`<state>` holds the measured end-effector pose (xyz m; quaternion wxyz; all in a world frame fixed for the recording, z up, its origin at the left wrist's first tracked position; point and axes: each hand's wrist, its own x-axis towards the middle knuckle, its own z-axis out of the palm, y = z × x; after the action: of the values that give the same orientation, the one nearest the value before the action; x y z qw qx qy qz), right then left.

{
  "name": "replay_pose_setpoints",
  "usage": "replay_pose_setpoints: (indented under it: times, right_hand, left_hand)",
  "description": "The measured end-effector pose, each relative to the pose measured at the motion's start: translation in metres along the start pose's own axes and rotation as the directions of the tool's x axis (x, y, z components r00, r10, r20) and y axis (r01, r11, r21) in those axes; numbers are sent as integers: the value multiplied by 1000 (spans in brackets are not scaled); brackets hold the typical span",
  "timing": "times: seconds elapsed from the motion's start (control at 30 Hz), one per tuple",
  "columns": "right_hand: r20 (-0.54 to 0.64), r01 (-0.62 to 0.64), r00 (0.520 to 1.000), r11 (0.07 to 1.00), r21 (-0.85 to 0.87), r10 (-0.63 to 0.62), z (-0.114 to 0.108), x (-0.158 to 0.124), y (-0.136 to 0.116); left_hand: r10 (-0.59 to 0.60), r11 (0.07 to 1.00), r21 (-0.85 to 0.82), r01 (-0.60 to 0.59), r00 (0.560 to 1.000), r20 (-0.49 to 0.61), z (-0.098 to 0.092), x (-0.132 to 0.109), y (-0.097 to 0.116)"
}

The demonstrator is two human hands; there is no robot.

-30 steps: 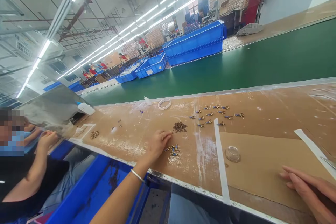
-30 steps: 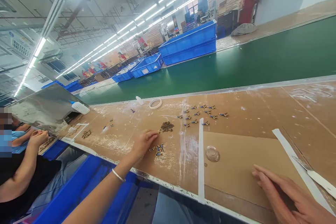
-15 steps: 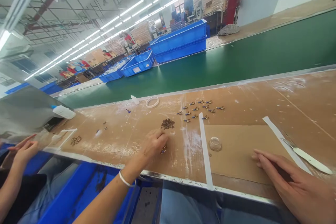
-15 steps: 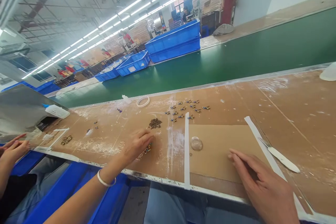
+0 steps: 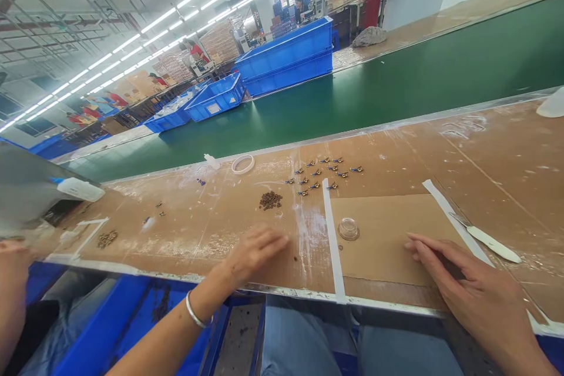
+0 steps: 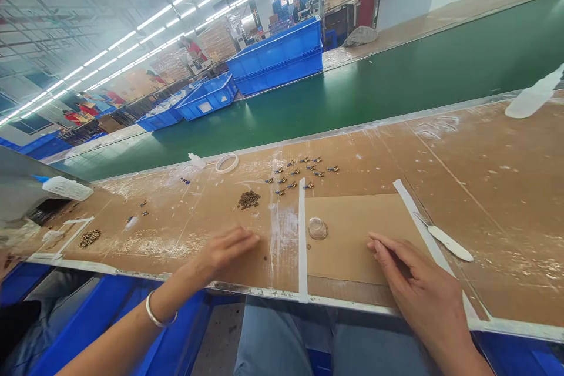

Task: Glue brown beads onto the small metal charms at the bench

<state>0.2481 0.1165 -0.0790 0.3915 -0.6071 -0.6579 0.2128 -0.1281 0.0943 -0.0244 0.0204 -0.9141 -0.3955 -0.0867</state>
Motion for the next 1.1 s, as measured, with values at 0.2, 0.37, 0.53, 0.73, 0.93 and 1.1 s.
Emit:
replay_pose_setpoints:
  times: [0.2, 0.37, 0.53, 0.73, 0.93, 1.1]
  right_hand:
    - [5, -61, 998, 998, -13, 61, 0, 1, 0]
    - [-19, -103, 994, 995, -12, 103, 2, 0, 2]
    - [-32, -118, 992, 993, -3, 118, 4, 1, 1]
    - [-15, -44, 999, 998, -40, 43, -3, 3, -7]
    - [-29, -28, 999, 999, -45, 27, -3, 3, -8]
    - [-50, 5, 999, 1000, -25, -6, 0, 3, -6]
  left_hand:
    - [-575, 818, -77, 570, 809, -122, 21, -8, -72]
    - [-601, 799, -67, 598, 789, -129, 28, -5, -88]
    - [-577, 817, -64, 573, 812, -90, 26, -1, -79]
    - [-588, 809, -64, 584, 804, -93, 24, 6, -74]
    - [-633, 771, -158, 617, 769, -88, 10, 12, -37]
    - [-529, 756, -359, 547, 834, 158, -5, 10, 32]
